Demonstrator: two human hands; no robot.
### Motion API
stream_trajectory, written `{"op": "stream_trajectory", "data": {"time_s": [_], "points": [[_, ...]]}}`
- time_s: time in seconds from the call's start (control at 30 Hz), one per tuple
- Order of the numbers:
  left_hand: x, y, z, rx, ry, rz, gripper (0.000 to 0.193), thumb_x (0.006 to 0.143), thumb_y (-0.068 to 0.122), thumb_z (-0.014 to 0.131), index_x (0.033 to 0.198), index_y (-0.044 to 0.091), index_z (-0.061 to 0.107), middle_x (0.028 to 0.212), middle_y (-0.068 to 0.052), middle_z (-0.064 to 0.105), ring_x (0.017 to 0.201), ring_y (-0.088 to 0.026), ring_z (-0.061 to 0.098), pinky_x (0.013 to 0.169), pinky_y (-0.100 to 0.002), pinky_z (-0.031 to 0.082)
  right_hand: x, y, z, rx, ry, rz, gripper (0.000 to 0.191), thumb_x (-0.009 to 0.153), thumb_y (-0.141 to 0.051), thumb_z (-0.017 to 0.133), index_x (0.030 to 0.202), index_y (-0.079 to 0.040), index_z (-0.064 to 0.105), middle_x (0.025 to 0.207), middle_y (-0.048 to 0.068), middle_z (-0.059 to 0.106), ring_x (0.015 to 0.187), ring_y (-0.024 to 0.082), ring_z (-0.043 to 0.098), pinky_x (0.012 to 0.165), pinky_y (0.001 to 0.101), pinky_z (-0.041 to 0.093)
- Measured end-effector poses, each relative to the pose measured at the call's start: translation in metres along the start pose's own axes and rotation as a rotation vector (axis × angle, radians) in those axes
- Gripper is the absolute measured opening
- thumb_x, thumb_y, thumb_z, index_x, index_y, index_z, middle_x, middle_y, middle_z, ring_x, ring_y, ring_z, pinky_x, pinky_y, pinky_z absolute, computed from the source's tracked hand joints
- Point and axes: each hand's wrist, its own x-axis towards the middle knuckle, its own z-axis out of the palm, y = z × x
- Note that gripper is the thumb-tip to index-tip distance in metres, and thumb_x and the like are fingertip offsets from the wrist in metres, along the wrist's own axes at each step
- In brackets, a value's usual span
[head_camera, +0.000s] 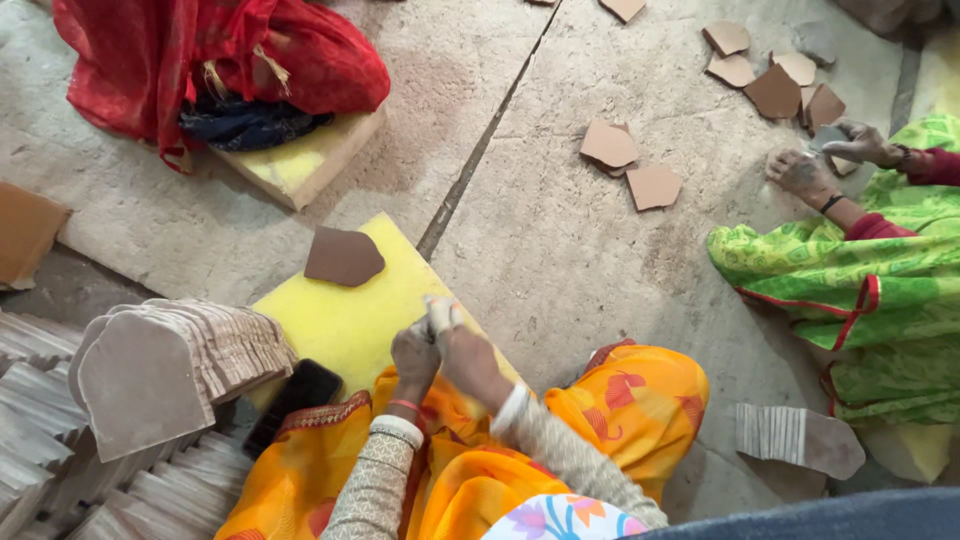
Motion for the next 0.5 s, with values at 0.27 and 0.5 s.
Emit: {"op": "stream_trajectory", "data": {"time_s": [0.27,0.5], "points": [[0.004,-0.002,0.004,0.133,0.076,0.103,0.016,0.088,0.026,0.067,0.096,0.015,0.077,0.078,-0.019,0.072,0.071,-0.040,0.069,0.066,-0.049,0.055,0.019,0.018,0.007,-0.137,-0.162,0.004,0.009,0.086,-0.009,0.060,0.089,-0.004,0.067,0.080,0.018,0.068,0.071,0.036,0.069,0.060,0.0485,0.054],[0.002,-0.002,0.001,0.054,0.101,0.057,0.022,0.091,0.020,0.064,0.106,0.019,0.079,0.079,-0.020,0.070,0.072,-0.040,0.069,0.066,-0.048,0.057,0.034,0.014,0.005,-0.064,-0.096,0.049,0.014,0.085,-0.008,0.059,0.094,-0.002,0.067,0.081,0.021,0.070,0.072,0.039,0.069,0.064,0.0501,0.055]]}}
